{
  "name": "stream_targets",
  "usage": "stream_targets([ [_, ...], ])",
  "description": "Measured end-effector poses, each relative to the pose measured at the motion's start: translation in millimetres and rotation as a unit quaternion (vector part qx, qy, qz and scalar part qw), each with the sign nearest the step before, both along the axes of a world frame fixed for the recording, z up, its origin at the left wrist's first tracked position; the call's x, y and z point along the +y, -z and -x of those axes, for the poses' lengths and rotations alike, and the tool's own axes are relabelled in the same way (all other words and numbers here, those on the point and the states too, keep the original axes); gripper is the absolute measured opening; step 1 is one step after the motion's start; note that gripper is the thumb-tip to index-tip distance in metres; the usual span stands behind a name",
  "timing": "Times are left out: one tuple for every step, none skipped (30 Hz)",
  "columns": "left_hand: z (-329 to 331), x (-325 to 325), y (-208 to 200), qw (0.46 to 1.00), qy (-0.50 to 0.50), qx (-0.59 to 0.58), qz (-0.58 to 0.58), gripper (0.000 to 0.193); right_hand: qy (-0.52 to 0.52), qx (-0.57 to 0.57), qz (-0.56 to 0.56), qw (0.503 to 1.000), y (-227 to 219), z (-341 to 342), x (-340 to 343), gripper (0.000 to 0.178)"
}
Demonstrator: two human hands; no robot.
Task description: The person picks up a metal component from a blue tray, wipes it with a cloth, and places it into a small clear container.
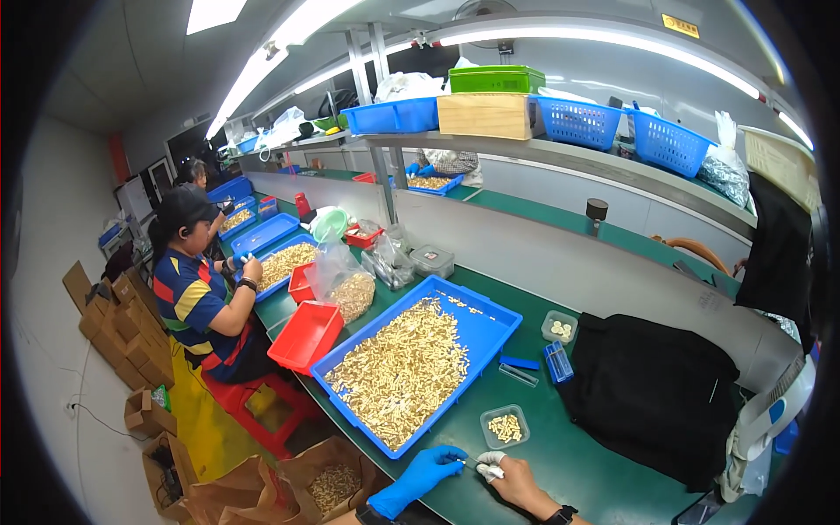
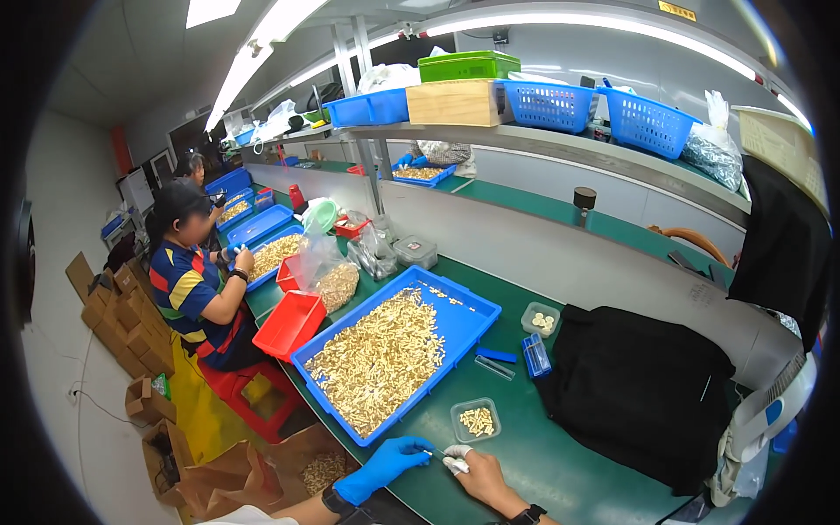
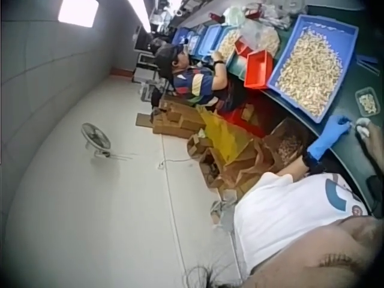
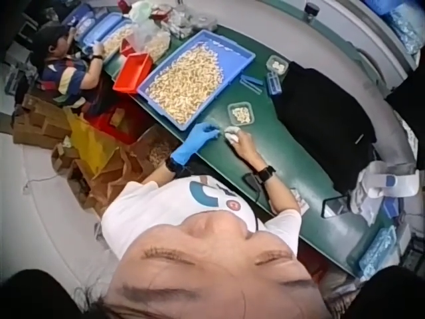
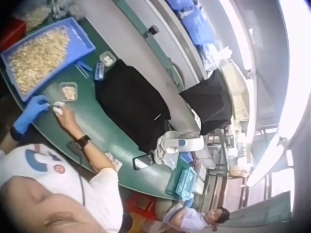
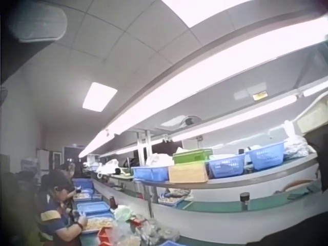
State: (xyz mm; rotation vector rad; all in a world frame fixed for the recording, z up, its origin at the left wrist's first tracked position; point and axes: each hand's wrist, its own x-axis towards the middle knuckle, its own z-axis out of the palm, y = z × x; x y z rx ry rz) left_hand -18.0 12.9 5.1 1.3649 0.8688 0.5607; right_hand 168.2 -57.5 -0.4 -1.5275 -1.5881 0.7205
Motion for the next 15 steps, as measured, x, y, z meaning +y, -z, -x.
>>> stream_targets([
  [-1, 0, 4, 1.000, -0.015, -0.011, 0.019, 0.020, 0.000, -0.002, 0.000, 1.000, 0, -1, 1, 0.021],
  [-3, 0, 8, 0.999, -0.030, -0.022, 0.038, 0.021, -0.012, -0.008, -0.008, 1.000, 0, -1, 1, 0.020],
  [-5, 2, 12, 0.997, -0.045, -0.031, 0.058, 0.022, -0.023, -0.015, -0.016, 1.000, 0, -2, 1, 0.019],
  [-9, 6, 16, 0.997, -0.044, -0.032, 0.059, 0.022, -0.034, -0.020, -0.023, 0.999, 0, -3, 1, 0.018],
  [-11, 8, 16, 0.997, -0.025, -0.031, 0.063, 0.022, -0.036, -0.017, -0.018, 0.999, 1, -2, 1, 0.018],
  [-12, 9, 16, 0.997, -0.006, -0.031, 0.067, 0.023, -0.031, -0.015, -0.026, 0.999, 1, -2, 3, 0.019],
  [-14, 10, 15, 0.997, 0.014, -0.033, 0.072, 0.024, -0.025, -0.015, -0.034, 0.999, -1, -3, 5, 0.019],
  [-12, 9, 15, 0.996, 0.013, -0.031, 0.078, 0.024, -0.019, -0.014, -0.042, 0.999, -2, -3, 5, 0.019],
  [-10, 8, 14, 0.992, -0.009, -0.065, 0.110, 0.023, -0.020, -0.013, -0.036, 0.999, -3, -2, 5, 0.019],
  [-11, 8, 14, 0.984, -0.032, -0.100, 0.141, 0.022, -0.010, 0.001, -0.028, 1.000, -5, -2, 6, 0.020],
  [-11, 8, 15, 0.974, -0.055, -0.135, 0.172, 0.022, -0.001, 0.015, -0.021, 1.000, -6, -1, 7, 0.020],
  [-11, 7, 16, 0.973, -0.056, -0.136, 0.176, 0.022, 0.009, 0.029, -0.014, 0.999, -6, -1, 7, 0.020],
  [-10, 6, 18, 0.979, -0.032, -0.123, 0.160, 0.021, 0.008, 0.028, -0.010, 1.000, -5, -2, 5, 0.020],
  [-10, 5, 19, 0.983, -0.009, -0.111, 0.143, 0.021, 0.002, 0.013, -0.020, 1.000, -3, -3, 2, 0.020],
  [-8, 6, 20, 0.987, 0.015, -0.096, 0.124, 0.021, -0.004, -0.001, -0.031, 1.000, -1, -2, 2, 0.020],
])
